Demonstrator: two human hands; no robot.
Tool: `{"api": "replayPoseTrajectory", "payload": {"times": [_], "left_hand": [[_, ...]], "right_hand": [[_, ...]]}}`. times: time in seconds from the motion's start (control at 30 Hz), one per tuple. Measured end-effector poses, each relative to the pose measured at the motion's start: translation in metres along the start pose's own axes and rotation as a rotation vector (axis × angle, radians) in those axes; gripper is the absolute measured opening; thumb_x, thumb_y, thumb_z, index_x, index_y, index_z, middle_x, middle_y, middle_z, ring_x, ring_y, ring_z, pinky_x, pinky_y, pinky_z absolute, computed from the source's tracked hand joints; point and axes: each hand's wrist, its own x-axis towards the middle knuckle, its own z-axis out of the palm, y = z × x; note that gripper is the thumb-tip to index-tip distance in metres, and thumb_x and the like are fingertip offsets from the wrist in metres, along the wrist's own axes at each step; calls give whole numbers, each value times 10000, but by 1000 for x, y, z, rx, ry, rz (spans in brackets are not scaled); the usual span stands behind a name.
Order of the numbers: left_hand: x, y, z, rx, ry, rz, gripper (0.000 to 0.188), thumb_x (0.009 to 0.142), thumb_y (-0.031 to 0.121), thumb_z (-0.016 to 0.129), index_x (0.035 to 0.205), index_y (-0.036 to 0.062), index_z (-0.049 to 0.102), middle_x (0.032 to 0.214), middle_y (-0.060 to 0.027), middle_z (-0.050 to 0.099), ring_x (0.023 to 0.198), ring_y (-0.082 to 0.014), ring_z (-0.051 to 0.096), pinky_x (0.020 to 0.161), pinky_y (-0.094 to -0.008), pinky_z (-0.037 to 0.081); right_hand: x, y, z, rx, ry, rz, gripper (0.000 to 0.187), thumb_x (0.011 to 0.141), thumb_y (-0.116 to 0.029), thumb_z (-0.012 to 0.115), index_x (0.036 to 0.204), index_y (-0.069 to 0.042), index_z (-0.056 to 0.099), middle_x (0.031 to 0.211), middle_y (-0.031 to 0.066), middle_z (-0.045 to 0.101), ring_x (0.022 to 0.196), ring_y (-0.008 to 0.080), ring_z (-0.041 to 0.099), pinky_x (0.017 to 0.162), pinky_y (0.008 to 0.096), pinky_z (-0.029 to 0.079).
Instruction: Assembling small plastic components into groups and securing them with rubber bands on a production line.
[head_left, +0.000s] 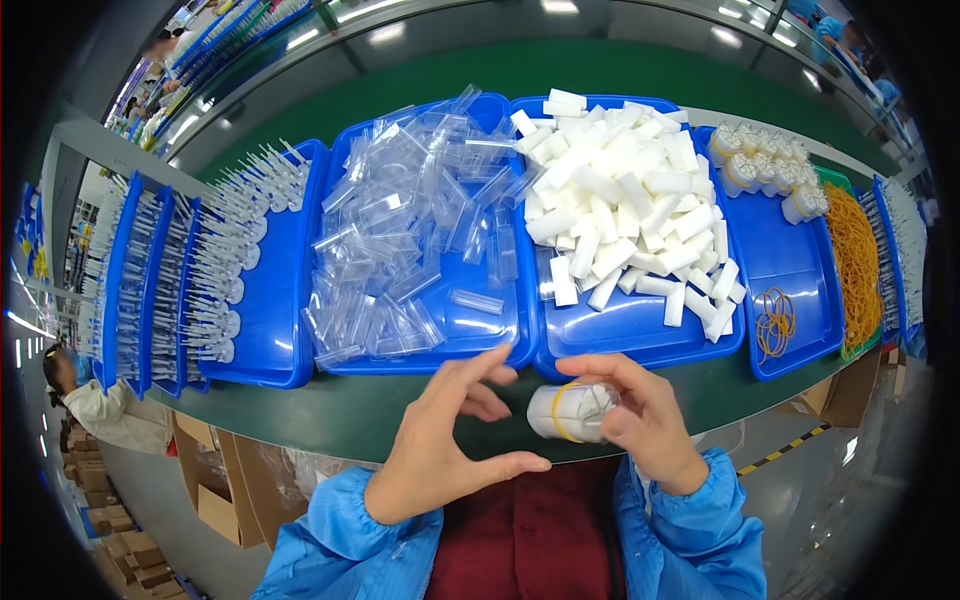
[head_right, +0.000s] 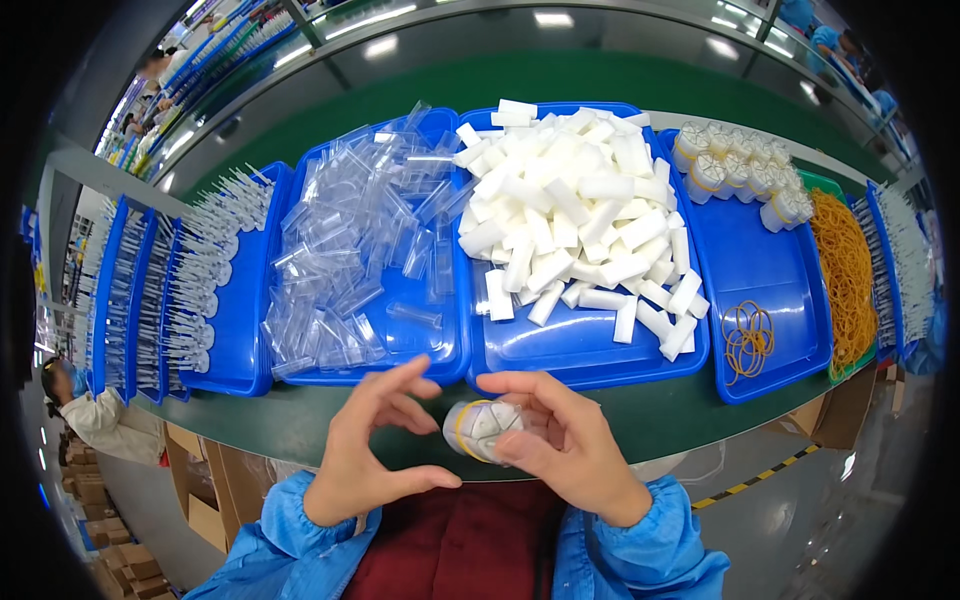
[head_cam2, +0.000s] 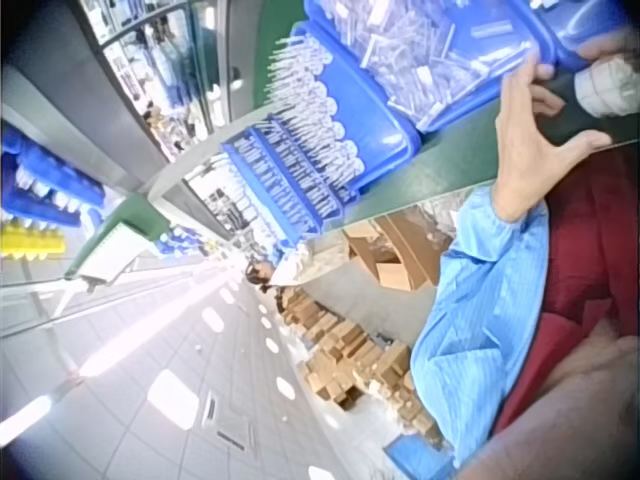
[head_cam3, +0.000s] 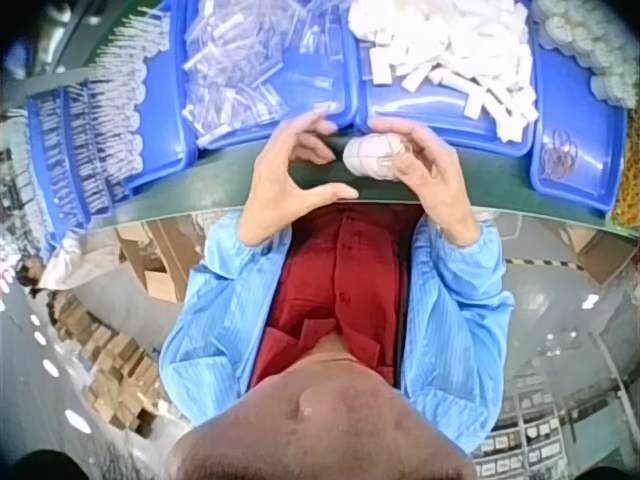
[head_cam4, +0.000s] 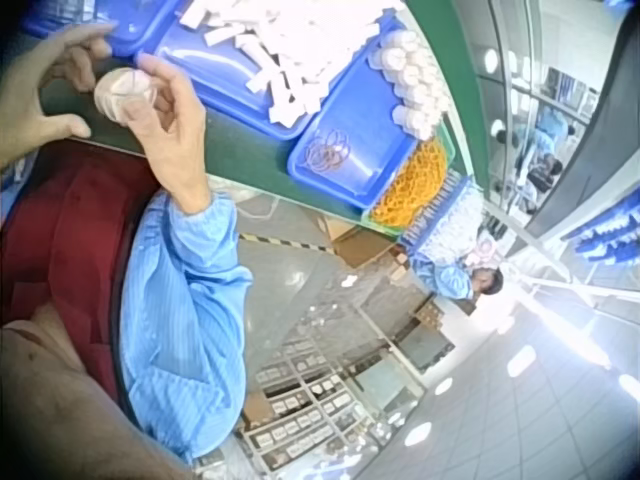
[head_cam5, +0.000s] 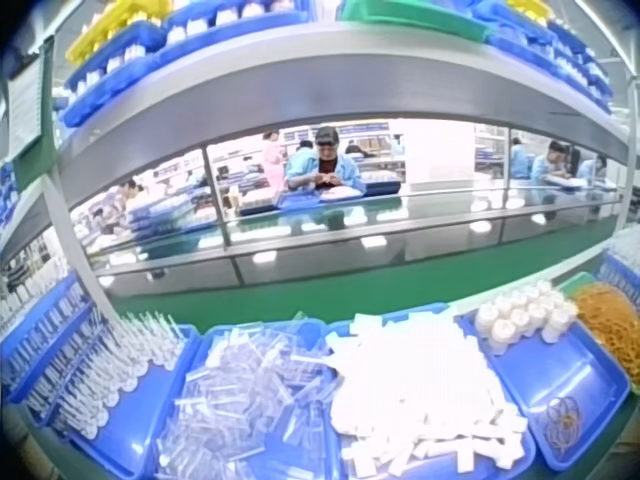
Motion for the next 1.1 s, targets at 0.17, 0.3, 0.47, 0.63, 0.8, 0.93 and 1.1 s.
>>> {"api": "replayPoseTrajectory", "payload": {"times": [0.17, 0.3, 0.47, 0.63, 0.8, 0.93, 1.1], "left_hand": [[16, 1, -3, 282, -138, 603, 797, 650, 176, 964, 1336, 21, 588, 1325, -186, 590, 1167, -324, 629, 966, -391, 534], [13, -1, -3, 221, -125, 529, 796, 624, 232, 971, 1296, 7, 610, 1286, -177, 617, 1126, -314, 646, 938, -387, 546], [12, -5, -2, 158, -41, 428, 778, 619, 292, 971, 1263, 9, 639, 1205, -156, 656, 1043, -302, 680, 878, -378, 570], [14, -4, -3, 188, -49, 493, 740, 605, 309, 974, 1210, 7, 674, 1107, -137, 700, 976, -283, 704, 827, -353, 579], [16, -7, 4, 195, -4, 536, 735, 598, 310, 977, 1195, 3, 679, 1091, -135, 713, 937, -277, 712, 794, -349, 581], [14, -7, 9, 228, 16, 600, 750, 590, 336, 976, 1196, 8, 678, 1098, -146, 719, 932, -280, 713, 787, -353, 570], [20, -2, 23, 359, 22, 642, 907, 576, 421, 967, 1292, -13, 618, 1281, -220, 634, 1067, -334, 679, 896, -392, 562]], "right_hand": [[3, -5, -6, 38, -149, 279, 343, 1057, -264, 553, 1193, 49, 583, 1030, 141, 703, 832, 166, 707, 718, 270, 586], [-1, -9, -7, -116, -87, 279, 415, 1013, -269, 632, 1295, 28, 561, 1087, 139, 704, 893, 220, 718, 782, 316, 591], [-4, -21, 0, -605, -171, -320, 832, 705, -192, 923, 1415, -14, 528, 1280, 164, 652, 1112, 311, 666, 915, 361, 559], [-7, -16, -3, -773, -174, -426, 782, 682, -154, 916, 1365, 3, 570, 1258, 185, 657, 1082, 342, 672, 909, 372, 565], [-7, -14, -8, -722, -200, -415, 821, 703, -145, 914, 1414, -7, 527, 1348, 187, 600, 1128, 321, 652, 912, 382, 567], [-10, -27, -7, -355, -166, -85, 850, 777, -160, 883, 1489, -15, 441, 1423, 155, 534, 1151, 252, 610, 950, 381, 539], [-10, -39, -25, -646, -110, -177, 499, 858, -194, 798, 1300, -32, 630, 1118, 105, 673, 1012, 210, 650, 910, 331, 523]]}}
